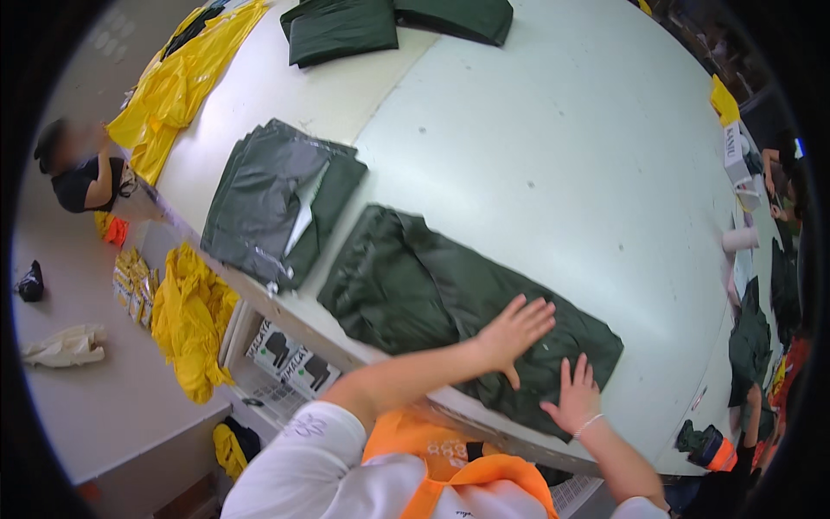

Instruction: The person folds a dark green jacket on a white table. They smooth the fabric, fold the sleeves inward, fold the body in half, and then fold it again into a compact rectangle. The folded jacket is placed on a stack of similar items.

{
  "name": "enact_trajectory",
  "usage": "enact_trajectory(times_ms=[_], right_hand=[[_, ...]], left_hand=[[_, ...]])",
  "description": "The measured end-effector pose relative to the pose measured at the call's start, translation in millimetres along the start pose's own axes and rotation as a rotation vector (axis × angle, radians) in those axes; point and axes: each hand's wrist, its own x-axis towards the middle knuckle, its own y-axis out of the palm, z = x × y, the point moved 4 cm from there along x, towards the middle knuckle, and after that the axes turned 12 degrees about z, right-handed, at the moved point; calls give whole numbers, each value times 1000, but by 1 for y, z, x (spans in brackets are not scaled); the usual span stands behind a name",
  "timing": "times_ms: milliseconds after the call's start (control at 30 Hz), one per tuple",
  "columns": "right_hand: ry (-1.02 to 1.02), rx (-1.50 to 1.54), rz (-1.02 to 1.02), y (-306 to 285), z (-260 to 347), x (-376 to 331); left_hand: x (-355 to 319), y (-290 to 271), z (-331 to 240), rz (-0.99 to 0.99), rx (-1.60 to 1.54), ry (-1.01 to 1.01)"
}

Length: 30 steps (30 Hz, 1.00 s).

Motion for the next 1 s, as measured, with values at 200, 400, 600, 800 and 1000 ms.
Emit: enact_trajectory(times_ms=[200,400,600,800,1000], right_hand=[[-448,631,-90,-235,23,161],[-506,692,-427,-448,197,338],[-615,604,-996,-634,298,486],[-737,1475,-1,-642,314,527],[-875,1866,249,-477,232,395]], left_hand=[[-11,4,17,24,-127,47],[-13,24,35,9,-252,118],[-14,35,35,20,-350,190],[-4,65,-1,-279,-259,-145],[-14,35,38,-5,-21,133]])
